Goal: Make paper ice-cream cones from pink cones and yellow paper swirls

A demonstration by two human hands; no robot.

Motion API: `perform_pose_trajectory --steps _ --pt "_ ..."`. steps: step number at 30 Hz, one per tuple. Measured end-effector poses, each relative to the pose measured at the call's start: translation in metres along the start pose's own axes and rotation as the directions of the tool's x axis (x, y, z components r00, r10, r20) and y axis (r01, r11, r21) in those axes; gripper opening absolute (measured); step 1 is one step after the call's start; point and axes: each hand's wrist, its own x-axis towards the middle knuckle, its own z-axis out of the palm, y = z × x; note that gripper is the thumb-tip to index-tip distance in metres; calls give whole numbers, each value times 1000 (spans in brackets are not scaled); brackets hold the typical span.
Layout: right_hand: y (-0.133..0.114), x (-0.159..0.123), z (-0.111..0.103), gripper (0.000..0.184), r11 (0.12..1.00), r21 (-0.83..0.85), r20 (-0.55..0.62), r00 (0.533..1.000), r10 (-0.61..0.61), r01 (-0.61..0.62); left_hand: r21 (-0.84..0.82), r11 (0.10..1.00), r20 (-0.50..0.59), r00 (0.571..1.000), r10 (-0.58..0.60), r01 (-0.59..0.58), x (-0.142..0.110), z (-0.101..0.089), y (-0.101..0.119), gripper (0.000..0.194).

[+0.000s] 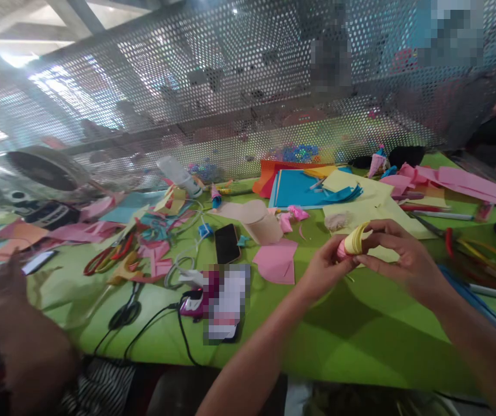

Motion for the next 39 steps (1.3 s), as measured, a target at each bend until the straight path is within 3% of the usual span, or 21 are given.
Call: perform_pose_trajectory --steps 7,10,14,26,29,33,35,37,39 --pt "-2 -3 -6 39 985 144 -67 992 104 -94 139 990 37 999 10 -15 -3 0 4 50" --pt "-3 -3 -6 26 989 134 -64 995 75 -65 149 989 64 998 7 -17 -3 2 3 50" --pt "-4 -2 -4 9 997 54 -153 986 67 -59 98 995 75 997 12 -20 -2 3 4 56" --pt "-5 -1 -8 10 998 -47 -174 984 30 -39 45 999 105 994 -10 5 -4 1 8 62" --pt "-3 -2 -5 14 999 -10 -173 984 34 -36 57 998 110 993 -44 38 -5 0 8 55" --pt "-1 -4 -2 33 995 76 -241 967 84 -67 31 998 79 995 -58 56 -4 -1 6 52" --pt "0 -5 -3 31 994 88 -278 956 89 -67 22 999 62 997 -49 48 -3 -1 6 52" --pt "0 -5 -4 21 997 62 -238 970 58 -44 12 999 56 997 -44 43 -3 -1 5 50" --pt "1 -4 -4 14 1000 18 -115 993 10 -8 -2 999 53 998 -34 34 -2 -1 5 50"
